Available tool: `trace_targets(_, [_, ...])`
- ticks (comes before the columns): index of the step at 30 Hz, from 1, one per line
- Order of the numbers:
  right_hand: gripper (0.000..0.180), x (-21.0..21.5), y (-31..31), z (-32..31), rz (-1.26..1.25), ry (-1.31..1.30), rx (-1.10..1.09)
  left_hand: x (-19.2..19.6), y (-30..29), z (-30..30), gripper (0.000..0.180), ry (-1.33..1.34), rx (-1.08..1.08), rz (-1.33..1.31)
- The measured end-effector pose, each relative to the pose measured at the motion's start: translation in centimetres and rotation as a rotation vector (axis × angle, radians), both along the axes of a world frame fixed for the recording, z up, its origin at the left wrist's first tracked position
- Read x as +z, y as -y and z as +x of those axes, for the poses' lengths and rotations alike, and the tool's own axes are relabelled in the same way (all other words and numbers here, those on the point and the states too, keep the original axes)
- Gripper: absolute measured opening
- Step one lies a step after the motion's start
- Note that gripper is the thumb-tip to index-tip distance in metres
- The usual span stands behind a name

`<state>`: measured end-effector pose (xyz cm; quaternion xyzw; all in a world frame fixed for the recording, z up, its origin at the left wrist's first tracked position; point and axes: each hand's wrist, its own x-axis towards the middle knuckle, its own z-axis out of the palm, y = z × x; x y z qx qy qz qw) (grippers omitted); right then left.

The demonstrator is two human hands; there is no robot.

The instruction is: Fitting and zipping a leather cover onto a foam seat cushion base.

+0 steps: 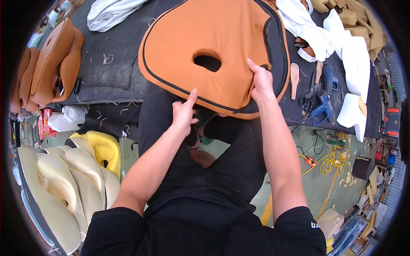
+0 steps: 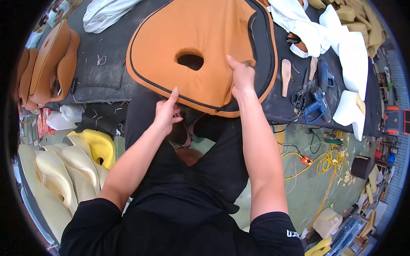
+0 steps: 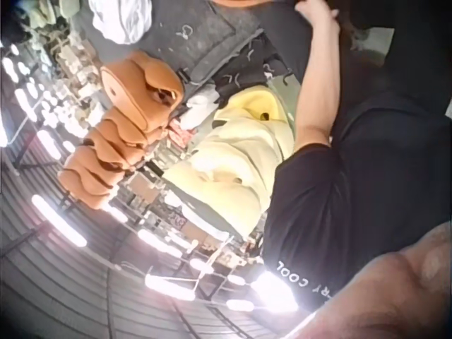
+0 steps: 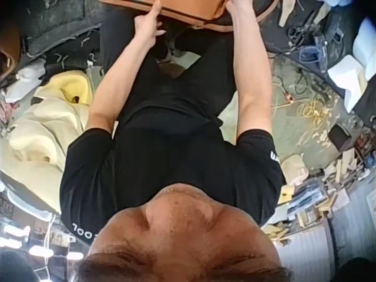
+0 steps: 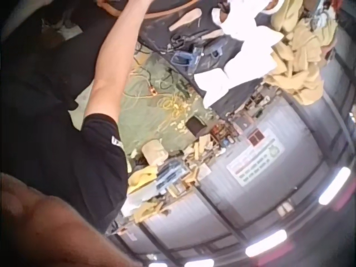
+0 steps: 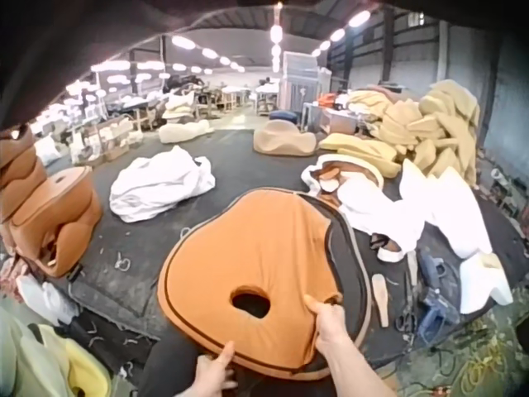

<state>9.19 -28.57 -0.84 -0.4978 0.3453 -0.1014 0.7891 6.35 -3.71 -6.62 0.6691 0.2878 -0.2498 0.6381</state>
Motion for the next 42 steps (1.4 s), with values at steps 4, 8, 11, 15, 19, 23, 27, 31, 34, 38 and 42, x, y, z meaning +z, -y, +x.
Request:
trace_targets(4, [0.047,1.5,-3.3,0.1,-0.063,0.017,0.197,-3.6,0.8,4.3,0.076,0.306,0.155,0.017])
trace_targets(8, [0.055,2.1,-5.8,-2.0,-0.065,0.085,0.116,-2.5,-5.0,10.3,0.051,0.834,-0.022,0.184])
trace_targets(11, [0.059,-1.7,-8.1,-2.1,0.011,0.067,-0.038,0.1,-5.3,16.0,0.071,0.450,-0.209,0.329])
trace_targets(15, [0.052,-0.3,-7.0,-2.5,0.080,-0.047,-0.030,-0.7,-2.1,14.5,0.078,0.815,-0.256,0.875])
trace_targets(19, [0.049,0.3,-6.8,-3.0,0.065,-0.052,-0.074,1.2,1.4,9.2,0.069,1.289,-0.792,0.902])
trace_targets(23, [0.045,-0.9,-5.3,-3.9,-0.015,-0.024,-0.064,1.2,2.7,5.4,0.075,1.230,-0.883,0.812])
trace_targets(27, [0.045,0.0,0.9,-0.9,0.253,0.255,-0.082,1.9,1.8,3.2,0.087,1.239,-0.993,0.789])
trace_targets(31, [0.041,2.9,1.1,3.9,0.054,0.071,0.101,2.5,1.8,1.7,0.096,1.265,-1.018,0.814])
trace_targets(34, [0.028,2.6,3.5,4.4,-0.274,-0.053,0.164,2.8,2.9,1.0,0.093,1.216,-0.967,0.779])
trace_targets(38, [0.026,2.5,3.7,-2.1,-0.053,0.031,0.209,2.0,3.8,1.7,0.064,1.279,-0.772,0.810])
trace_targets(42, [0.020,2.3,5.3,-1.7,-0.041,0.027,0.203,3.8,7.6,2.8,0.063,1.502,-0.715,0.798])
